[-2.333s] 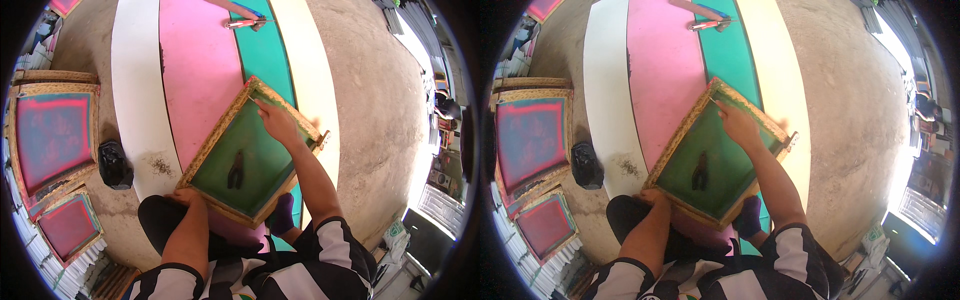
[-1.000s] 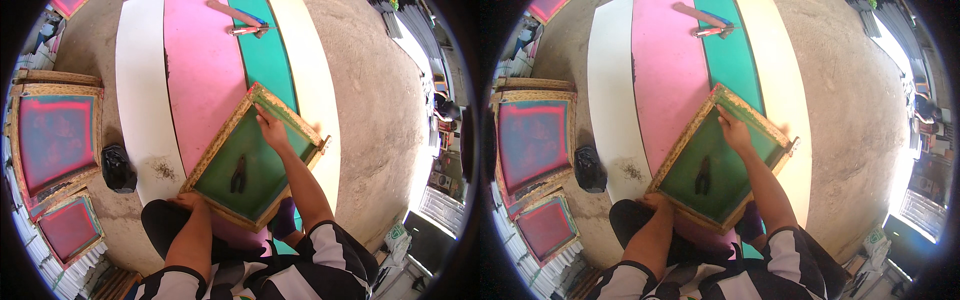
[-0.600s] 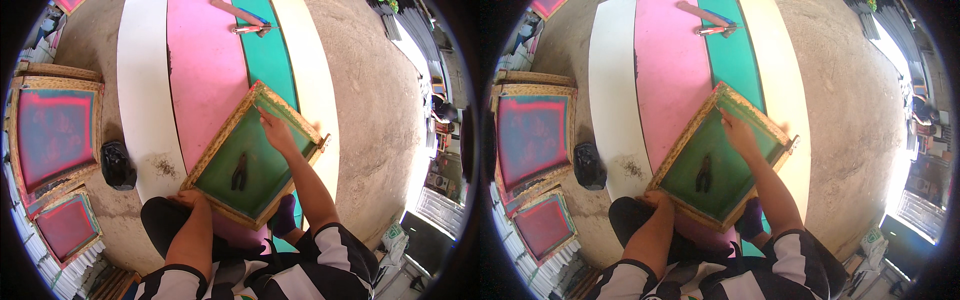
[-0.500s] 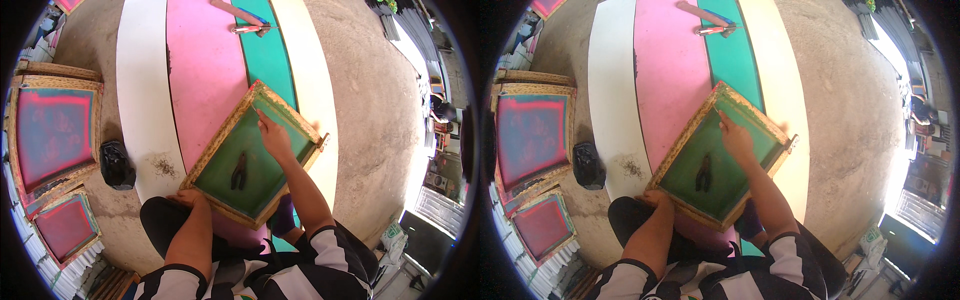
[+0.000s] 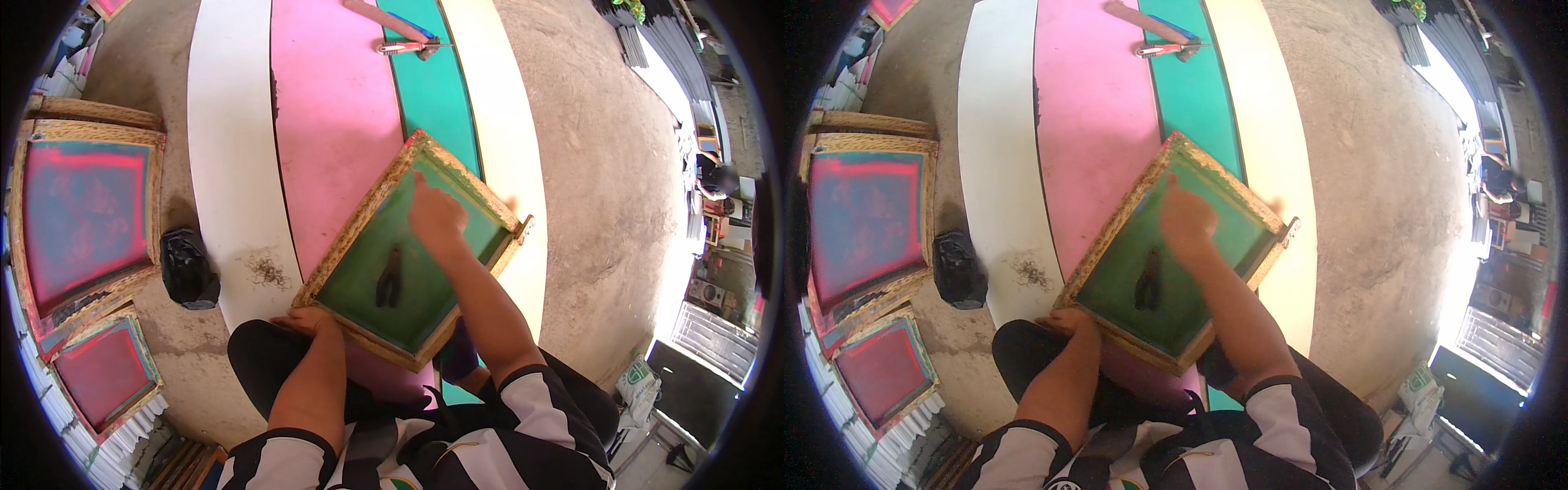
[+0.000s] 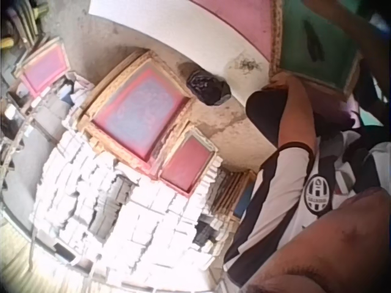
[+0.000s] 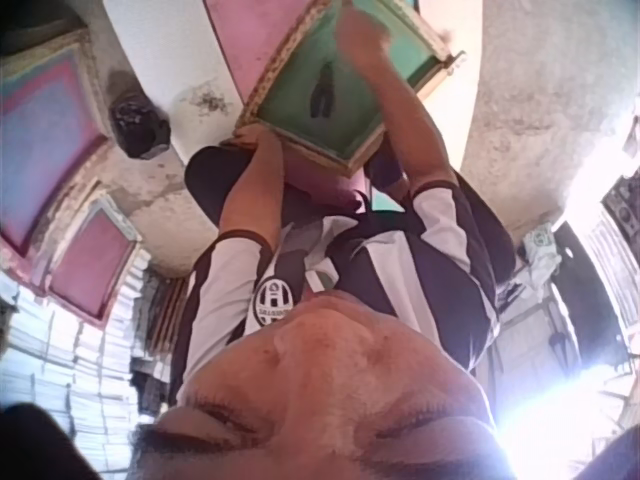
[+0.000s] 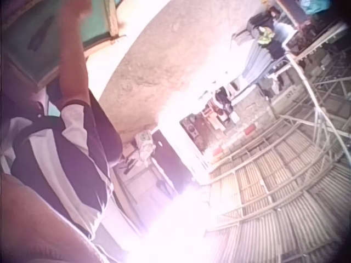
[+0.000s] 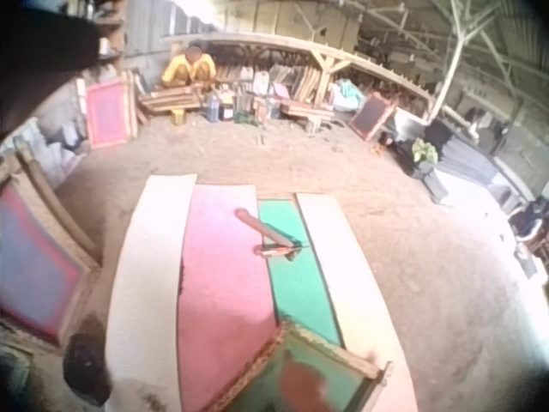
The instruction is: The person sits on the floor and uses a small tool to scrape or clean the inner edge of a green mesh screen frame. The person holds the frame steady with one hand while working along the perimeter with the other.
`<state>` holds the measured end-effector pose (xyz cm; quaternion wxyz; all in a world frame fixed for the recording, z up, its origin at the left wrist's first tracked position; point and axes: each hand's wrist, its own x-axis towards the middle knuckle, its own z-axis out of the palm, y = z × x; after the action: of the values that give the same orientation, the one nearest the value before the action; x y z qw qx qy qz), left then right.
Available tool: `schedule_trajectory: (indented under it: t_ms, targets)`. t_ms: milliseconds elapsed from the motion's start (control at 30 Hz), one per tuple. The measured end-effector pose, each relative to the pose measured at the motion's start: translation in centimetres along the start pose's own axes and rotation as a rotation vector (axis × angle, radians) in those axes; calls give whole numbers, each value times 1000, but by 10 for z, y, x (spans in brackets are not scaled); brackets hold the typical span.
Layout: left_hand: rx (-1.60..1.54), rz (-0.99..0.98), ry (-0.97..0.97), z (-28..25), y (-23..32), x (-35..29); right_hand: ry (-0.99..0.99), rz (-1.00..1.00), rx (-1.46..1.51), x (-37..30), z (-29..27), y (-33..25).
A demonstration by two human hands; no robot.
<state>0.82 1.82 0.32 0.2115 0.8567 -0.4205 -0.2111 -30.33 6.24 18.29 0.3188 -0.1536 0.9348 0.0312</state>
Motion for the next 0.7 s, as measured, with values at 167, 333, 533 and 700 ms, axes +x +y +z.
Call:
schedule_trajectory:
  t_ms: [167,333,533,700]
  targets:
    - [229,3,-87,12,-30,24,67,-98,229,5,16,7]
    - [246,8,-94,18,-29,19,117,-187,443,19,38,41]
    - [132,24,-5,1,6,-1,247,-300,476,36,64,59]
    - [51,2,14,-3,8,4,-145,-114,968,30,41,55]
